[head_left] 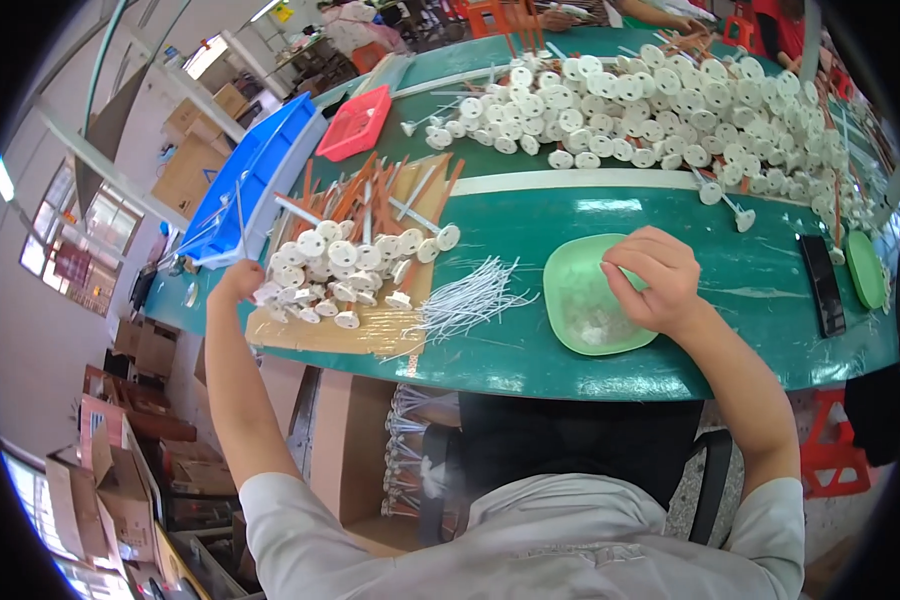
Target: Assembling small white plastic components onto an LED light strip.
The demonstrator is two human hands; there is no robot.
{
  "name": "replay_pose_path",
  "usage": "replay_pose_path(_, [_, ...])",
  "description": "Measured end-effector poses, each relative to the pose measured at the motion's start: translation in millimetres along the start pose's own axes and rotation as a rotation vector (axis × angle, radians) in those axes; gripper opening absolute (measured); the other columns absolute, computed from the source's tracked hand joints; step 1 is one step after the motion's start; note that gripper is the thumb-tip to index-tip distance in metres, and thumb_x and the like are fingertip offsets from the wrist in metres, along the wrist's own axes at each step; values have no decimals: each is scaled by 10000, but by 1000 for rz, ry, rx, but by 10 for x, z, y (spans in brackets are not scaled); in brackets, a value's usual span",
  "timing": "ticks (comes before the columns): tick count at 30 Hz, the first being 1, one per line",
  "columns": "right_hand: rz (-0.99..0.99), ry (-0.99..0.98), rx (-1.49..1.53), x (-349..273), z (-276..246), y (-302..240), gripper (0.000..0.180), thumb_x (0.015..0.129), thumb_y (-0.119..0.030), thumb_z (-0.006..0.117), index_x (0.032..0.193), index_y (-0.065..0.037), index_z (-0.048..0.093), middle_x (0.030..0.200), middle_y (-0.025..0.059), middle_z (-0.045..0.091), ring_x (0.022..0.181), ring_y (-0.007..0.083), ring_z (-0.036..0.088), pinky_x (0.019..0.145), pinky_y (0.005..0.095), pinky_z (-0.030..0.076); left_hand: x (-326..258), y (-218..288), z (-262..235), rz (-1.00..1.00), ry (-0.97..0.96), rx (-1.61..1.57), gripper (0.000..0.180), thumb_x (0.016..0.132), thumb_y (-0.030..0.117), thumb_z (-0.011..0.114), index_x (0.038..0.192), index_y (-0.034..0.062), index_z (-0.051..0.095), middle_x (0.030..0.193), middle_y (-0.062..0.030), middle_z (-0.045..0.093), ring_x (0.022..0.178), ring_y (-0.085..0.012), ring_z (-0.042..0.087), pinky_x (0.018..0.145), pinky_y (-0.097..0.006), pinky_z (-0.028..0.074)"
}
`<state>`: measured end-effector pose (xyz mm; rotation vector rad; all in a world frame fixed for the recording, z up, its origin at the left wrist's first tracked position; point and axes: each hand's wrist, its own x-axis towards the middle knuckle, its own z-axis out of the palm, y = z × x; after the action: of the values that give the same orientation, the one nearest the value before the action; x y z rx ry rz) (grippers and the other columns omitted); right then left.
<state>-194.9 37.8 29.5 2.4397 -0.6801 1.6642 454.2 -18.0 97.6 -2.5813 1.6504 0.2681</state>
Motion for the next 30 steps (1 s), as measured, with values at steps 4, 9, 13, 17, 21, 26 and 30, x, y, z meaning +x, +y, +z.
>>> replay_pose_path(4, [-7,23,21,11,37,52,137,677,56,716,775,-14,652,741,91,664,620,243,634,552,313,509,112,-55,-327,92,40,107,233,779,161,566,911,38,713,738,-157,689,584,-249,696,494,-392,541])
replay_pose_path(9, [-15,31,31,-68,16,105,148,666,40,735,765,-24,646,734,72,657,611,227,631,535,313,515,225,452,-278,129,38,146,199,765,131,574,863,49,727,760,-199,690,601,-284,694,541,-401,554])
replay_pose_path(13, [-21,53,60,-41,82,89,148,666,35,739,763,-24,645,731,65,653,612,225,629,538,317,520,473,414,-588,311,470,438,225,764,164,585,904,38,709,836,-243,687,788,-393,688,723,-472,550])
replay_pose_path(17, [-5,11,38,-109,10,102,144,667,25,746,759,-22,645,729,62,652,615,224,630,531,313,519,358,1980,-908,400,720,218,233,803,218,579,872,21,684,879,-249,672,881,-419,657,804,-513,514])
replay_pose_path(21, [-11,9,40,-39,28,76,144,663,16,751,753,-25,647,724,55,651,614,220,630,526,311,520,61,3406,-744,613,717,133,291,843,267,563,946,32,701,923,-240,679,895,-410,655,804,-499,516])
replay_pose_path(26, [-1,41,-3,-69,-15,90,124,675,-17,749,735,-47,645,702,44,639,604,213,620,510,313,509,-615,4916,47,807,661,-25,631,816,615,601,957,4,675,869,-257,679,895,-409,668,816,-492,531])
replay_pose_path(30, [-2,52,27,-68,19,46,113,692,-59,745,704,-77,635,684,24,625,592,199,606,496,313,499,-455,5211,297,833,601,-54,625,759,578,676,913,-26,704,833,-271,676,822,-408,670,781,-474,535])
